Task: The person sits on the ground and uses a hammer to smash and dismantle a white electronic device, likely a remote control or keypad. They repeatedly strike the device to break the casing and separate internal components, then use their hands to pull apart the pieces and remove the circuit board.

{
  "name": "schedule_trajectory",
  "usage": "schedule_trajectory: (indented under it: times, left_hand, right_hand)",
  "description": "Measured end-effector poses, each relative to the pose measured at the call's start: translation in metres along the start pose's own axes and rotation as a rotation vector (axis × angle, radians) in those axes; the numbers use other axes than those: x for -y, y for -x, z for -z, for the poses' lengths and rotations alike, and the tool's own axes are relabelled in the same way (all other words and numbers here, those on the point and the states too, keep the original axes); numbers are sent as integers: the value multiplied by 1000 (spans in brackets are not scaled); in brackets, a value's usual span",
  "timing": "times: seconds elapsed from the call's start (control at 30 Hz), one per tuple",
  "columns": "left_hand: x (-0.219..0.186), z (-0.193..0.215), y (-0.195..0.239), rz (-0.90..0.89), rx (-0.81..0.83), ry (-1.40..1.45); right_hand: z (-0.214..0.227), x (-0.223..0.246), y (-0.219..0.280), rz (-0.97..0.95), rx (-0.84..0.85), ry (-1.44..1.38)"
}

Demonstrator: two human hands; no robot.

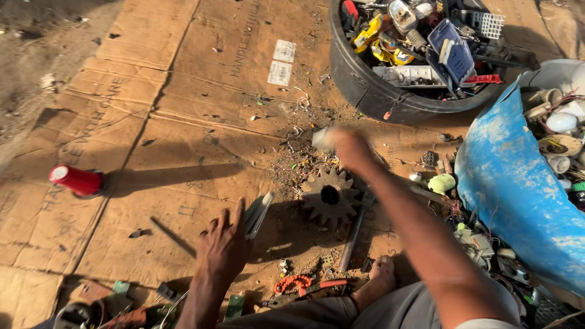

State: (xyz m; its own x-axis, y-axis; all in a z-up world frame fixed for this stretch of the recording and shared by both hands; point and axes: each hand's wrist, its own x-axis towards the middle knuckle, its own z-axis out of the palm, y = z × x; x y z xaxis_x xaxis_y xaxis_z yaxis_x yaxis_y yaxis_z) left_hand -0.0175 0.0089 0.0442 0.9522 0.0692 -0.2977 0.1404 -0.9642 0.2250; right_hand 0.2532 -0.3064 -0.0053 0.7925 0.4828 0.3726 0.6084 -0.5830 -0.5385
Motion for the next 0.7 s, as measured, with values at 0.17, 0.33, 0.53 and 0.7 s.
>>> schedule_trajectory:
  times: [0.17, 0.33, 0.53, 0.7]
  left_hand:
    - [10, -10, 2, 14, 73, -39]
    - [15, -15, -3, 59, 158, -8]
    - [18, -13, -7, 22, 2, -24]
    - [16, -12, -3, 30, 33, 11]
  right_hand:
    - [95, -22, -16, -123, -437, 643]
    - [10, -70, 62, -553, 202, 303]
    - [5, -74, 102, -589, 46, 303]
    - [69, -33, 89, -744, -32, -183]
